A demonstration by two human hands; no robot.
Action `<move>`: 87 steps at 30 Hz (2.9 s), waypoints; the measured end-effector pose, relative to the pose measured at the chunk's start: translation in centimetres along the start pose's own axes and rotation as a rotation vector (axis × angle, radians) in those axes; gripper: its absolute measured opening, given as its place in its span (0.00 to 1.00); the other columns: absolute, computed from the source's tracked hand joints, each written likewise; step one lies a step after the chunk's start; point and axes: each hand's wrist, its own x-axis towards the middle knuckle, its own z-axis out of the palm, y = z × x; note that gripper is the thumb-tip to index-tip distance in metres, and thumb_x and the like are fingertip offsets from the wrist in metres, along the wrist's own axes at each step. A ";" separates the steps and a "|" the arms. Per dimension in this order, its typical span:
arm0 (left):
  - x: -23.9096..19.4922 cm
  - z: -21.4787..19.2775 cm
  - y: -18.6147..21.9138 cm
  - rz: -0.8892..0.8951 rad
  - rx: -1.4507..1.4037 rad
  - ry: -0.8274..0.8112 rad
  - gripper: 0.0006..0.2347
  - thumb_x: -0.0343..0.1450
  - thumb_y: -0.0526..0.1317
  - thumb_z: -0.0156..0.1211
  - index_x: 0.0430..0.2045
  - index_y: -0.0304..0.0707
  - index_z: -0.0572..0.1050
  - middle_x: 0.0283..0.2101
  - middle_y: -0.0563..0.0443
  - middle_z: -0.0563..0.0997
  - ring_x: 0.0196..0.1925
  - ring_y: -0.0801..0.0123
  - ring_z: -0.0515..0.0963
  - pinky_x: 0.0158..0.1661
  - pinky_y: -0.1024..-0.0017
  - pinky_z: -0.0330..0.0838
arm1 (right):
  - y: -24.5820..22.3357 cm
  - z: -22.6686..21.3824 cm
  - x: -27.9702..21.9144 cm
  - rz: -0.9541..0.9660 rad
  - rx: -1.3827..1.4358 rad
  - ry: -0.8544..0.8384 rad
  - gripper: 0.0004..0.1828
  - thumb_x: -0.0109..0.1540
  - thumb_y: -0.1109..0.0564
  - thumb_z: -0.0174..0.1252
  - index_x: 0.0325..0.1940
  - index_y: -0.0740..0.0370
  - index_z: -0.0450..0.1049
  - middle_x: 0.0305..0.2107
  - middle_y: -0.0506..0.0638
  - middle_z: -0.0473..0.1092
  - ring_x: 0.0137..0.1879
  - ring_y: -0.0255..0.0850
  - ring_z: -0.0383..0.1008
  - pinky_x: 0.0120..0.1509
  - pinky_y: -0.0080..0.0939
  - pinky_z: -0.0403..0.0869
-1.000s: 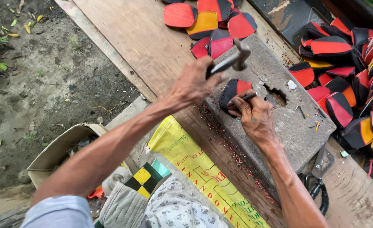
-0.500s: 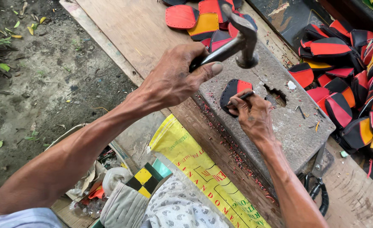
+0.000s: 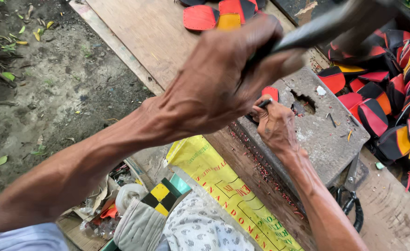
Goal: The person uses a hammer and a metal punch to drive fasteners through the edges of red and black rubber sandal soles. They repeatedly position the punch on the sole, strike it with the hammer, and then move the finished sole to a pile on the wooden workbench.
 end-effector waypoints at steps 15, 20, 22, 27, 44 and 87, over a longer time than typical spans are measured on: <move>0.0 0.3 -0.9 -0.568 0.209 -0.538 0.15 0.74 0.50 0.52 0.36 0.33 0.72 0.22 0.37 0.77 0.27 0.49 0.79 0.33 0.51 0.69 | -0.3 -0.3 0.0 0.160 0.063 -0.004 0.11 0.70 0.57 0.57 0.41 0.67 0.80 0.28 0.57 0.79 0.33 0.39 0.84 0.37 0.38 0.81; -0.4 0.0 -1.2 -0.495 0.234 -0.504 0.16 0.74 0.49 0.55 0.34 0.30 0.73 0.24 0.34 0.77 0.29 0.45 0.79 0.34 0.51 0.69 | -0.2 -0.1 0.0 0.091 0.092 0.021 0.12 0.70 0.57 0.58 0.43 0.72 0.77 0.30 0.58 0.79 0.34 0.40 0.83 0.35 0.36 0.83; -0.6 0.1 -1.5 -0.466 0.260 -0.494 0.17 0.74 0.50 0.55 0.33 0.29 0.73 0.24 0.34 0.77 0.30 0.44 0.79 0.34 0.51 0.69 | -0.6 -0.2 0.2 0.092 0.093 0.033 0.12 0.70 0.57 0.58 0.45 0.73 0.76 0.30 0.58 0.79 0.33 0.41 0.83 0.34 0.36 0.83; -1.7 0.8 -3.1 -0.455 0.314 -0.453 0.16 0.75 0.48 0.54 0.35 0.29 0.74 0.25 0.32 0.78 0.29 0.41 0.79 0.34 0.49 0.69 | -1.0 -0.6 0.5 0.151 0.182 0.003 0.11 0.69 0.59 0.56 0.51 0.71 0.75 0.31 0.58 0.78 0.34 0.41 0.83 0.34 0.37 0.84; -5.2 4.7 -8.9 -0.497 0.339 -0.564 0.07 0.70 0.37 0.54 0.37 0.36 0.67 0.23 0.32 0.77 0.30 0.35 0.77 0.31 0.44 0.66 | 16.0 -8.9 -1.0 0.945 0.903 0.649 0.08 0.66 0.55 0.60 0.40 0.62 0.75 0.32 0.56 0.78 0.20 0.34 0.67 0.18 0.33 0.62; -5.1 3.4 -9.6 -0.600 0.300 -0.607 0.10 0.70 0.39 0.53 0.41 0.33 0.72 0.25 0.28 0.78 0.32 0.34 0.80 0.35 0.45 0.70 | -0.5 -2.3 -0.4 0.442 0.526 -0.103 0.08 0.69 0.61 0.52 0.43 0.70 0.73 0.38 0.53 0.77 0.47 0.38 0.81 0.51 0.41 0.82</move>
